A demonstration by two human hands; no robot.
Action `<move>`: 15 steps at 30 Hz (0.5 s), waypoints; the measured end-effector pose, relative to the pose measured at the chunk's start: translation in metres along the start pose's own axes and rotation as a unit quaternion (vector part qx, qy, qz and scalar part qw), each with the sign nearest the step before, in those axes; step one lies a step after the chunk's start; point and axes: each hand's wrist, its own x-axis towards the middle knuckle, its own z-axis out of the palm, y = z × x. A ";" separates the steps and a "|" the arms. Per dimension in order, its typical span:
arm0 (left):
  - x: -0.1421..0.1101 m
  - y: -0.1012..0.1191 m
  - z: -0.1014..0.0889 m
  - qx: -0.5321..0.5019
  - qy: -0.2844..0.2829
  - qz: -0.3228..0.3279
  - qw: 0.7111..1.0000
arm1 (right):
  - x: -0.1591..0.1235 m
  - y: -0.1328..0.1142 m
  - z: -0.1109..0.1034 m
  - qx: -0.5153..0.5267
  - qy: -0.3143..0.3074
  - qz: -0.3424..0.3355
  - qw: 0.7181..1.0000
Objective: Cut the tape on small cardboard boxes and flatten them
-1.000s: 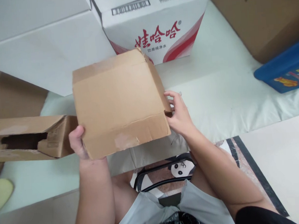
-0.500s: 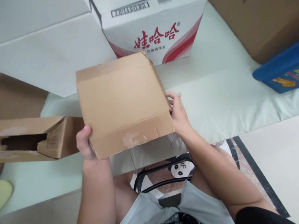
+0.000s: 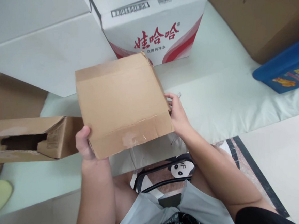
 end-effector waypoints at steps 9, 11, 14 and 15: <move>0.002 -0.002 0.002 -0.007 0.007 -0.036 0.999 | -0.001 0.002 -0.004 -0.052 -0.021 -0.009 0.998; 0.003 -0.003 0.003 -0.009 0.008 -0.040 0.999 | 0.000 0.002 -0.003 -0.054 -0.020 0.005 0.998; 0.004 -0.004 0.004 -0.012 0.011 -0.034 0.999 | 0.000 0.000 0.001 -0.040 -0.020 0.027 0.999; 0.005 -0.005 0.004 -0.012 0.012 -0.030 0.999 | 0.000 0.000 0.001 -0.034 -0.020 0.030 0.999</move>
